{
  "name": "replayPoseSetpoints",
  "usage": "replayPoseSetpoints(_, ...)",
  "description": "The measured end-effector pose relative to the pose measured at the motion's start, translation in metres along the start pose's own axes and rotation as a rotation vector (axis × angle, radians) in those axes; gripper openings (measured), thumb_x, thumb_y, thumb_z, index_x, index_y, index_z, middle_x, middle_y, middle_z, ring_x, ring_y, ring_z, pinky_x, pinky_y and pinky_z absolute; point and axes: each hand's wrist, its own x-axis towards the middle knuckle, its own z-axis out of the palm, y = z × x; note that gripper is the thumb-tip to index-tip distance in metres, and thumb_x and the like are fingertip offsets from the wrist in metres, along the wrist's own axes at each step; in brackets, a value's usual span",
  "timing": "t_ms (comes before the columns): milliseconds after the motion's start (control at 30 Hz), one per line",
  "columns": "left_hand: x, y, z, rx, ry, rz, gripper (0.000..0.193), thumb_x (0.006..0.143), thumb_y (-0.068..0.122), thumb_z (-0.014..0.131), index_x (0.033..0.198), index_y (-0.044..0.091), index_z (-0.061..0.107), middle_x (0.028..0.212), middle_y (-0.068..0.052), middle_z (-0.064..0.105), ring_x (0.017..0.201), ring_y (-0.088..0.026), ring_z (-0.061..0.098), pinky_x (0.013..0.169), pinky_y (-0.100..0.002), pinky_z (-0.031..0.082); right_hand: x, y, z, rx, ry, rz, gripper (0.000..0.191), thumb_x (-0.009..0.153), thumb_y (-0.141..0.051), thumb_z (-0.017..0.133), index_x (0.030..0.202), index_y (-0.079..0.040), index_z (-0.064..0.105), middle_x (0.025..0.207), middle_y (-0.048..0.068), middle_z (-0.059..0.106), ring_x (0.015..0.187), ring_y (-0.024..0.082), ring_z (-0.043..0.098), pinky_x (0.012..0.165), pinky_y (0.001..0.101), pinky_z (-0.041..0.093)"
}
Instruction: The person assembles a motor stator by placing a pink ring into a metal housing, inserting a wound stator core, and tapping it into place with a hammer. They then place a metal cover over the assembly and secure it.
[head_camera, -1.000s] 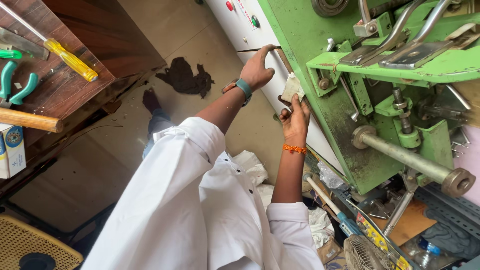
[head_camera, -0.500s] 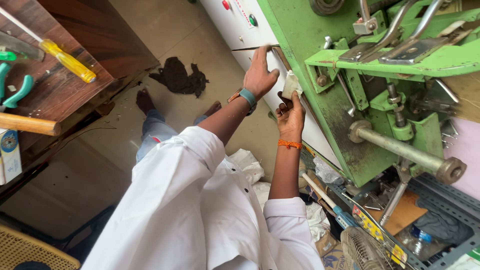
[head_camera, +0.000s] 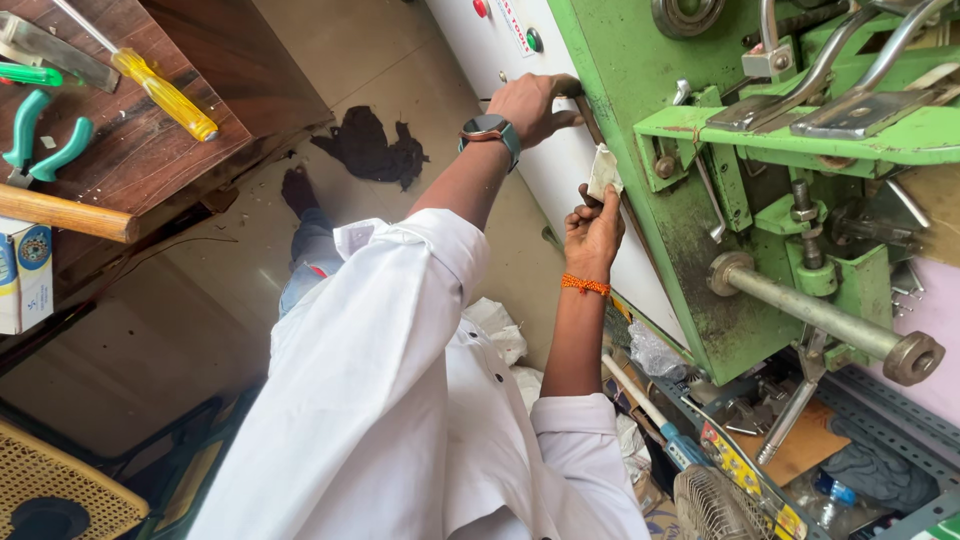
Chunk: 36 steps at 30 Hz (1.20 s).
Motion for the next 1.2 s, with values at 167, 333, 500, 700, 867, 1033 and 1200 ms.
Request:
replayPoseSetpoints(167, 0.012, -0.01, 0.002, 0.252, -0.06, 0.052, 0.033, 0.091, 0.046, 0.075, 0.111, 0.02, 0.078, 0.092, -0.01, 0.075, 0.084, -0.034, 0.072, 0.074, -0.046, 0.057, 0.005, 0.005, -0.01, 0.039, -0.041, 0.034, 0.025, 0.095, -0.031, 0.07, 0.106, -0.012, 0.061, 0.087, 0.002, 0.069, 0.056, 0.005, 0.05, 0.054, 0.0247, 0.042)
replayPoseSetpoints(333, -0.016, -0.036, 0.002, 0.334, -0.153, 0.044, 0.038, 0.091, 0.05, 0.073, 0.11, 0.017, 0.077, 0.097, -0.014, 0.073, 0.093, -0.034, 0.071, 0.079, -0.047, 0.055, 0.012, 0.031, -0.011, 0.122, -0.089, 0.079, 0.027, 0.099, -0.036, 0.07, 0.099, -0.01, 0.062, 0.094, 0.0, 0.074, 0.057, 0.004, 0.05, 0.054, 0.0226, 0.043)
replayPoseSetpoints(500, -0.1, -0.07, 0.035, -0.059, 0.399, -0.434, 0.047, 0.1, 0.052, 0.058, 0.111, 0.009, 0.073, 0.112, -0.016, 0.071, 0.103, -0.038, 0.066, 0.086, -0.048, 0.052, 0.006, 0.053, -0.016, 0.202, -0.023, 0.098, 0.029, 0.099, -0.04, 0.063, 0.103, -0.012, 0.067, 0.096, 0.001, 0.077, 0.058, 0.006, 0.056, 0.051, 0.022, 0.046)
replayPoseSetpoints(700, -0.152, -0.096, 0.036, -0.593, -0.223, -0.89, 0.027, 0.086, 0.017, 0.062, 0.111, 0.011, 0.071, 0.098, -0.014, 0.074, 0.092, -0.036, 0.074, 0.08, -0.047, 0.063, 0.006, 0.052, -0.014, 0.112, 0.046, 0.046, 0.026, 0.098, -0.041, 0.064, 0.093, -0.015, 0.063, 0.079, 0.0, 0.069, 0.051, 0.006, 0.052, 0.046, 0.0235, 0.042)
replayPoseSetpoints(867, -0.116, -0.068, 0.059, -0.456, 0.124, -0.542, 0.013, 0.085, 0.006, 0.059, 0.098, 0.007, 0.063, 0.097, -0.018, 0.073, 0.093, -0.038, 0.069, 0.083, -0.044, 0.055, 0.017, 0.031, -0.014, 0.142, 0.09, 0.067, 0.039, 0.094, -0.046, 0.064, 0.074, -0.015, 0.054, 0.062, -0.005, 0.051, 0.044, 0.007, 0.044, 0.04, 0.0236, 0.036)
replayPoseSetpoints(1033, -0.097, -0.056, 0.071, -0.31, 0.198, -0.347, 0.029, 0.073, -0.005, 0.053, 0.097, 0.009, 0.062, 0.109, -0.015, 0.073, 0.1, -0.039, 0.067, 0.088, -0.046, 0.052, 0.027, 0.027, -0.013, 0.154, 0.061, 0.022, 0.034, 0.095, -0.042, 0.066, 0.078, -0.013, 0.057, 0.066, -0.003, 0.054, 0.048, 0.007, 0.047, 0.042, 0.0228, 0.038)
replayPoseSetpoints(1200, -0.083, -0.043, 0.085, -0.427, 0.315, -0.331, 0.061, 0.073, -0.008, 0.051, 0.129, 0.015, 0.054, 0.118, -0.009, 0.077, 0.107, -0.045, 0.06, 0.097, -0.048, 0.047, 0.032, 0.019, -0.001, 0.144, 0.121, 0.012, 0.032, 0.096, -0.037, 0.066, 0.081, -0.011, 0.056, 0.069, -0.001, 0.058, 0.049, 0.007, 0.05, 0.042, 0.0219, 0.04)
